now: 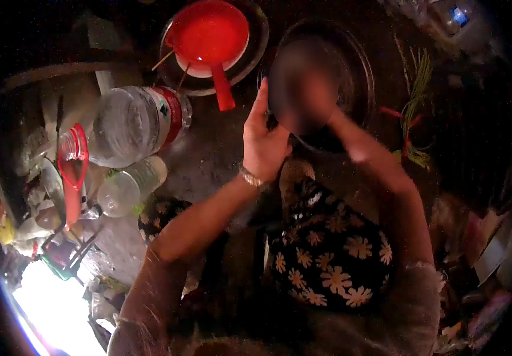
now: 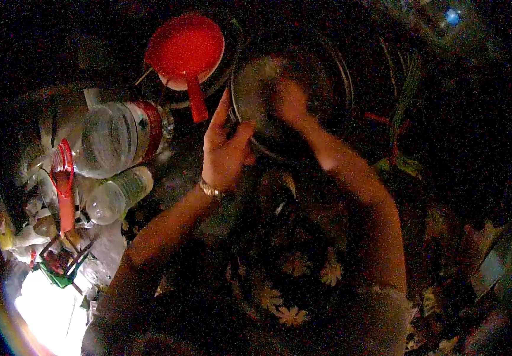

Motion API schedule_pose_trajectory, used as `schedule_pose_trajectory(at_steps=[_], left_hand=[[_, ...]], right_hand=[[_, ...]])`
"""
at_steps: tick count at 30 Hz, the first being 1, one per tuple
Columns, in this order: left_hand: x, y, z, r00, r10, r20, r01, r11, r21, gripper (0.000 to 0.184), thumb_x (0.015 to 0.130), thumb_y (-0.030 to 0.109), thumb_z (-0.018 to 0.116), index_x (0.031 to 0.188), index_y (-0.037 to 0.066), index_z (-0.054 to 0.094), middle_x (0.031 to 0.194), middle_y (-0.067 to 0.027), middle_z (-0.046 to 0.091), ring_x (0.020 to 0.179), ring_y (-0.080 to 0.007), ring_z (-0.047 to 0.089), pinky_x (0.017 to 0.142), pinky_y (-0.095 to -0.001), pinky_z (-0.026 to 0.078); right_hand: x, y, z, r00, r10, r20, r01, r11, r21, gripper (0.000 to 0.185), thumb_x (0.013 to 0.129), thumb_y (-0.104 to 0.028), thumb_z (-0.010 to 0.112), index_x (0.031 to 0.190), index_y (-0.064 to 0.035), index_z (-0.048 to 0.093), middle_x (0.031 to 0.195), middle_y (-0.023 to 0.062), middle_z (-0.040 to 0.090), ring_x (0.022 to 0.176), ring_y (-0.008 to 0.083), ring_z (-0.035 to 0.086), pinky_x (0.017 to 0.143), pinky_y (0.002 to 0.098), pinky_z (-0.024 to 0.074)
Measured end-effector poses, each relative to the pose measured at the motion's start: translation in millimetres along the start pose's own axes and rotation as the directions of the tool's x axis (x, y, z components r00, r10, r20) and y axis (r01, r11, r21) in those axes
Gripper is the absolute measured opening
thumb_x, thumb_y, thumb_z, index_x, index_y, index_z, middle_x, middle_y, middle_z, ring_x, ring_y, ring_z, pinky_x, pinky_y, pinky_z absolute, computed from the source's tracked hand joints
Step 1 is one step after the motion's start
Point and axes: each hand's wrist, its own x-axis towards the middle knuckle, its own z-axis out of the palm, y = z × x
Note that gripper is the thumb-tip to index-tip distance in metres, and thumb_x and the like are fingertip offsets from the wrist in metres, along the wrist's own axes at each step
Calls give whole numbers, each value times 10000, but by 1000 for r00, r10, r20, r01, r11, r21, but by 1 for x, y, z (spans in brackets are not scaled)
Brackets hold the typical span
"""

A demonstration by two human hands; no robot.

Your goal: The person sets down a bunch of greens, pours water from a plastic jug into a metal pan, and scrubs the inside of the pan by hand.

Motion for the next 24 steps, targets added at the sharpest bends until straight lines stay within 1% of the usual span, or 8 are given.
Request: schedule_pose_trajectory(at_steps=[2, 4, 6, 9, 16, 18, 20, 24], left_hand=[[6, -5, 0, 998, 40, -44, -42, 998, -50, 646, 845, 20, 554, 1416, 113, 268, 793, 32, 572, 508, -25, 423, 394, -186, 337], [-9, 8, -2, 999, -14, -44, 18, 996, 91, 661, 842, 15, 558, 1421, 112, 253, 799, 30, 570, 505, -26, 423, 397, -185, 338], [-8, 11, 4, 999, -41, -24, 40, 998, -45, 675, 841, 12, 558, 1426, 112, 237, 824, 24, 574, 501, -24, 421, 401, -185, 340], [0, 2, 3, 1000, 6, -3, -6, 989, -145, 685, 838, 10, 562, 1428, 115, 231, 832, 20, 570, 496, -23, 415, 397, -190, 336], [-3, 18, 5, 997, -69, -30, 68, 997, -42, 669, 835, -2, 560, 1420, 113, 257, 740, 34, 560, 490, -18, 403, 393, -193, 326], [2, 13, 2, 996, -69, -53, 69, 998, 2, 670, 835, -2, 562, 1420, 112, 256, 726, 36, 559, 485, -19, 400, 391, -193, 323], [1, 8, 1, 1000, -21, -22, 20, 996, -85, 673, 835, -3, 564, 1421, 114, 254, 735, 37, 557, 486, -19, 399, 390, -193, 320], [1, 9, 2, 999, -34, -18, 33, 998, -59, 672, 838, -10, 561, 1422, 110, 251, 770, 38, 562, 502, -18, 405, 397, -188, 319]], right_hand=[[1, 3, 20, 955, -189, -228, 173, 981, -88, 185, 728, -179, 604, 873, -64, 611, 924, 176, 629, 851, 366, 601, 718, 468, 485], [-3, -10, -25, 991, 95, 91, -106, 987, 120, 221, 734, -172, 616, 930, -71, 623, 910, 199, 623, 863, 369, 598, 737, 477, 482], [7, 8, -27, 977, 208, 52, -211, 975, 72, 247, 740, -186, 624, 962, -78, 625, 935, 203, 619, 881, 366, 595, 738, 470, 486], [-13, 31, 44, 950, -225, -214, 230, 973, -3, 249, 757, -203, 611, 968, -72, 617, 962, 196, 612, 874, 376, 591, 726, 466, 488], [-5, -15, -32, 990, 130, 46, -134, 986, 96, 208, 763, -211, 601, 918, -73, 607, 946, 188, 611, 892, 377, 577, 769, 472, 470], [-21, -15, -13, 967, -227, -120, 243, 959, 144, 208, 779, -234, 583, 901, -66, 600, 910, 186, 615, 848, 385, 586, 721, 480, 479], [0, -10, -27, 988, 87, 129, -95, 994, 56, 200, 760, -214, 594, 892, -64, 599, 893, 195, 611, 859, 381, 587, 725, 476, 479], [-1, 33, 55, 980, -96, -176, 96, 995, -6, 201, 764, -218, 591, 890, -62, 603, 837, 190, 618, 798, 380, 598, 667, 478, 485]])
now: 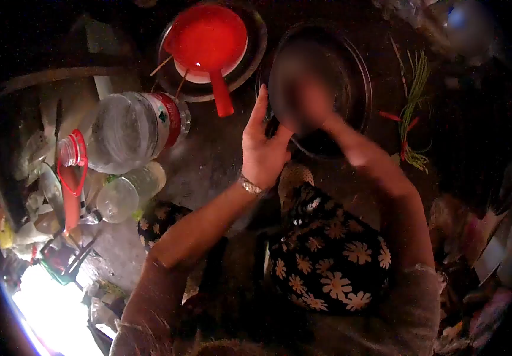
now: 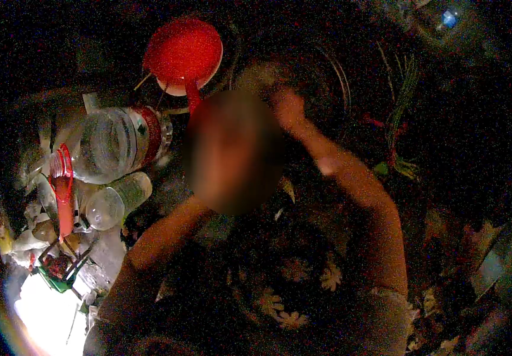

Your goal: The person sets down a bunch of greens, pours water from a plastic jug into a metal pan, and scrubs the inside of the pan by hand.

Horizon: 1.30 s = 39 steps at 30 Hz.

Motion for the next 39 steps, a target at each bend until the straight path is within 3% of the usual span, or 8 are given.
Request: schedule_pose_trajectory(at_steps=[6, 10, 14, 18, 20, 21, 35, 39], left_hand=[[-4, -5, 0, 998, 30, 48, -23, 990, -140, 677, 838, -12, 563, 1423, 129, 253, 793, 30, 569, 511, -14, 406, 402, -183, 320], [1, -5, -1, 999, 39, 1, -39, 999, 29, 688, 833, -12, 576, 1424, 138, 255, 797, 35, 573, 510, -15, 404, 400, -186, 318], [-6, -3, 1, 998, -29, 51, 33, 996, -82, 688, 828, -17, 580, 1420, 135, 266, 853, 34, 592, 524, -13, 408, 409, -182, 326], [0, -8, 0, 996, 91, 15, -91, 996, -2, 683, 829, -6, 585, 1419, 127, 270, 837, 37, 594, 522, -6, 393, 423, -175, 331], [-1, -7, -3, 997, 72, 28, -73, 997, 30, 679, 830, 0, 582, 1419, 121, 266, 812, 36, 584, 507, -11, 394, 412, -181, 331], [-1, -4, -1, 998, 53, 39, -53, 998, 20, 677, 831, 3, 580, 1419, 118, 265, 799, 36, 579, 501, -14, 396, 406, -184, 331], [7, -10, -11, 996, 61, 60, -66, 994, 86, 641, 839, 57, 597, 1402, 147, 306, 997, -9, 628, 511, -30, 459, 388, -185, 367], [4, 0, -1, 997, 58, 51, -63, 993, 98, 681, 830, -14, 577, 1419, 103, 255, 886, 8, 606, 510, -15, 421, 401, -183, 331]], right_hand=[[17, -21, -66, 979, 146, 145, -147, 989, -7, 208, 750, -222, 603, 887, -65, 602, 870, 192, 616, 811, 382, 592, 703, 471, 485], [4, -47, -77, 983, -140, 115, 137, 990, 35, 239, 776, -237, 587, 961, -88, 614, 895, 194, 622, 842, 381, 595, 714, 468, 489], [24, -23, -86, 936, 289, 202, -283, 957, -59, 251, 764, -251, 607, 940, -74, 631, 940, 184, 623, 864, 369, 599, 738, 485, 483], [-7, 0, -16, 969, -183, -166, 185, 983, -1, 241, 764, -225, 594, 926, -52, 634, 940, 187, 624, 885, 369, 592, 788, 471, 474], [-3, -21, -62, 996, -86, 36, 82, 992, 97, 237, 779, -209, 583, 967, -69, 619, 928, 188, 618, 898, 375, 579, 780, 465, 471], [19, -35, -87, 920, 278, 277, -272, 960, -59, 222, 785, -208, 579, 956, -71, 615, 927, 194, 616, 908, 372, 576, 765, 470, 469], [-14, -48, -72, 984, -17, 180, 4, 997, 77, 208, 765, -213, 588, 916, -70, 601, 897, 197, 614, 859, 396, 581, 735, 489, 471], [2, 9, -64, 916, 273, 295, -277, 960, -29, 231, 764, -216, 606, 949, -79, 599, 902, 195, 614, 863, 399, 579, 739, 490, 470]])
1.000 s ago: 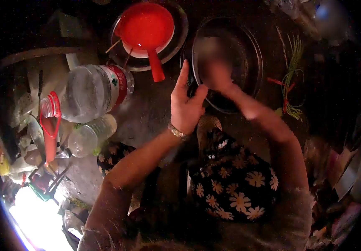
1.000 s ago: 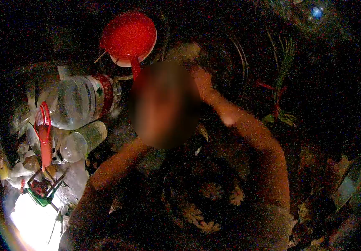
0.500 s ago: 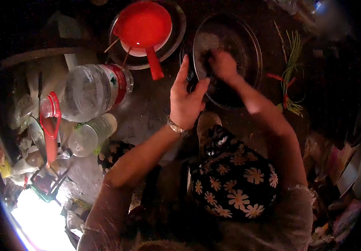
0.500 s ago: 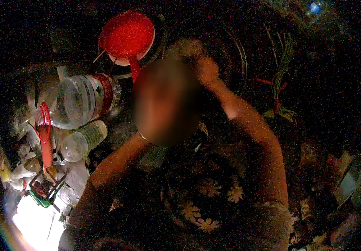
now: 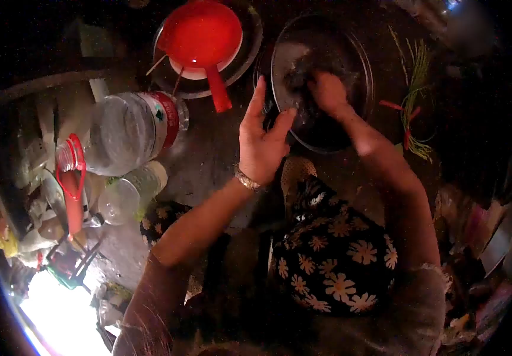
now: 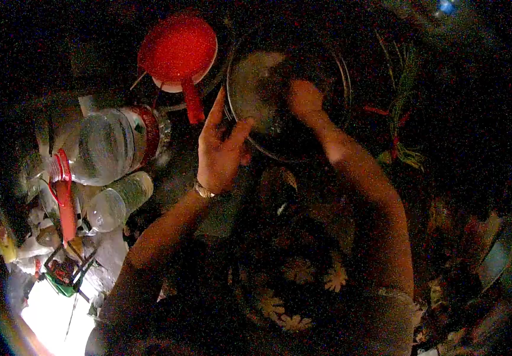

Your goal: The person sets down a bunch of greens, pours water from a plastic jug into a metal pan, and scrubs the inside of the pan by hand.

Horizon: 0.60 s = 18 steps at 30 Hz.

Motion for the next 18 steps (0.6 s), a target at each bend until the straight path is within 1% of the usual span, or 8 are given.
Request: schedule_pose_trajectory(at_steps=[3, 5, 7, 9, 11, 13, 15, 18], left_hand=[[7, -20, 0, 994, 111, 2, -111, 993, -42, 677, 827, -13, 582, 1414, 83, 259, 869, 6, 604, 501, -16, 415, 397, -182, 326], [2, -23, -4, 979, 205, 3, -205, 979, -11, 673, 825, -9, 584, 1411, 75, 263, 845, 8, 601, 497, -16, 409, 394, -183, 322], [-3, 1, 2, 1000, -17, -14, 17, 1000, 7, 669, 824, -7, 584, 1409, 76, 270, 797, 20, 588, 498, -18, 402, 400, -186, 327], [-4, -3, 4, 1000, 17, 24, -17, 1000, 26, 671, 825, -6, 583, 1411, 76, 266, 779, 28, 581, 497, -19, 398, 406, -184, 332], [-3, -5, 4, 998, 42, 42, -44, 998, 42, 673, 826, -5, 582, 1412, 77, 262, 761, 36, 573, 496, -20, 394, 413, -182, 336], [-6, -5, 3, 999, 51, 19, -52, 996, 67, 675, 827, -23, 572, 1416, 85, 259, 799, 39, 575, 511, -16, 397, 429, -178, 345], [-7, -5, 7, 999, 48, 5, -48, 999, 24, 673, 828, -37, 565, 1415, 87, 261, 840, 33, 579, 548, -17, 418, 445, -178, 359], [-3, -8, 9, 997, 66, 34, -64, 995, -80, 671, 829, -61, 555, 1415, 89, 265, 937, 15, 583, 637, -23, 463, 499, -176, 396]], right_hand=[[-23, -8, 36, 957, -275, -92, 273, 961, -30, 215, 776, -223, 594, 931, -75, 607, 885, 198, 618, 854, 398, 582, 730, 487, 471], [-30, -20, 22, 972, -217, -95, 218, 976, -1, 216, 781, -227, 589, 921, -63, 610, 868, 202, 619, 843, 398, 584, 724, 484, 473], [-17, -17, -8, 998, 1, -70, -6, 997, -74, 227, 780, -218, 591, 948, -66, 615, 889, 204, 617, 852, 392, 585, 734, 473, 478], [-17, -16, -9, 998, 40, -40, -41, 999, -8, 228, 784, -218, 589, 954, -69, 617, 923, 197, 617, 860, 389, 586, 729, 465, 484], [-21, -4, 35, 919, -336, -206, 326, 942, -81, 216, 792, -222, 575, 925, -58, 620, 927, 201, 615, 850, 388, 588, 717, 466, 484], [-35, -33, 8, 930, -276, -244, 280, 960, -19, 223, 786, -236, 589, 919, -59, 620, 924, 193, 619, 854, 377, 592, 727, 462, 485], [-26, -45, -30, 1000, 19, -23, -18, 998, 53, 226, 783, -228, 598, 956, -85, 620, 974, 167, 616, 934, 336, 581, 749, 442, 490], [-23, -32, 5, 994, -97, -40, 93, 992, -86, 211, 789, -217, 579, 935, -70, 617, 949, 177, 614, 913, 345, 584, 735, 454, 488]])
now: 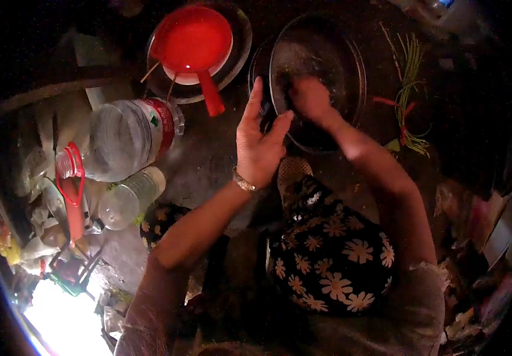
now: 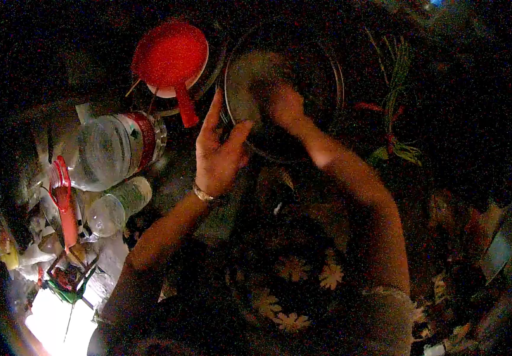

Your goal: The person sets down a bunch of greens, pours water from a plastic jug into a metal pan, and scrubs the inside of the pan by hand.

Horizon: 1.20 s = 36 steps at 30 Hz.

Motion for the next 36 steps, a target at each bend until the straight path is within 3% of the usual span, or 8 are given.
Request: schedule_pose_trajectory(at_steps=[3, 7, 9, 13, 17, 24, 29, 36], left_hand=[[3, -11, -10, 999, 34, 10, -33, 994, -107, 673, 827, -71, 558, 1414, 77, 264, 1047, -15, 581, 749, -39, 506, 592, -174, 443], [-1, 0, -5, 1000, 25, 2, -25, 998, 61, 649, 827, -59, 560, 1403, 56, 282, 1037, -12, 586, 726, -38, 507, 577, -175, 443], [1, 1, -6, 1000, -12, -23, 13, 998, 59, 654, 824, -37, 574, 1403, 67, 288, 964, 2, 603, 639, -28, 483, 513, -176, 410], [2, 1, -14, 1000, 20, -15, -18, 993, 121, 671, 815, -23, 590, 1406, 82, 288, 892, 14, 610, 553, -18, 438, 453, -178, 363], [4, 12, -6, 999, -46, -7, 46, 992, 121, 671, 809, -10, 601, 1401, 95, 303, 886, 5, 616, 496, -15, 404, 404, -188, 330], [16, 31, -22, 987, -143, 75, 130, 978, 166, 670, 779, 39, 648, 1377, 103, 351, 849, -6, 632, 453, -23, 403, 377, -191, 316], [19, 28, -26, 990, -133, 46, 123, 977, 177, 633, 780, 64, 654, 1354, 102, 389, 841, -6, 638, 441, -27, 409, 363, -186, 303], [21, 21, -29, 993, 25, 114, -52, 969, 240, 619, 792, 62, 636, 1356, 74, 380, 911, -7, 638, 475, -12, 414, 373, -179, 296]], right_hand=[[-14, -17, -15, 914, -338, -226, 350, 937, 14, 196, 787, -215, 566, 884, -54, 621, 891, 188, 619, 834, 372, 597, 725, 468, 488], [4, 2, -19, 995, 66, 70, -72, 994, 86, 161, 773, -170, 551, 879, -75, 627, 916, 162, 611, 879, 354, 591, 740, 449, 491], [3, 13, 34, 934, -313, -170, 298, 948, -109, 174, 782, -184, 547, 874, -53, 614, 872, 188, 621, 830, 372, 595, 726, 465, 487], [10, -7, -29, 999, -16, 48, 13, 997, 74, 161, 795, -175, 557, 899, -67, 615, 888, 189, 625, 853, 374, 585, 741, 451, 484], [25, 21, -10, 952, -82, -293, 154, 961, 230, 190, 798, -191, 582, 929, -53, 591, 879, 197, 625, 855, 393, 581, 750, 463, 472], [-9, 7, -44, 922, 255, -292, -98, 882, 461, 484, 795, -255, 647, 1219, -110, 462, 1293, 196, 420, 1142, 410, 443, 955, 444, 384], [-36, 14, -47, 906, -423, -26, 422, 893, 155, 633, 682, -149, 729, 1249, -131, 447, 1409, 158, 253, 1242, 400, 320, 1005, 458, 340], [-20, 15, -42, 977, -179, -115, 164, 978, -127, 355, 733, -109, 667, 1063, -72, 542, 997, 178, 560, 986, 382, 503, 852, 453, 430]])
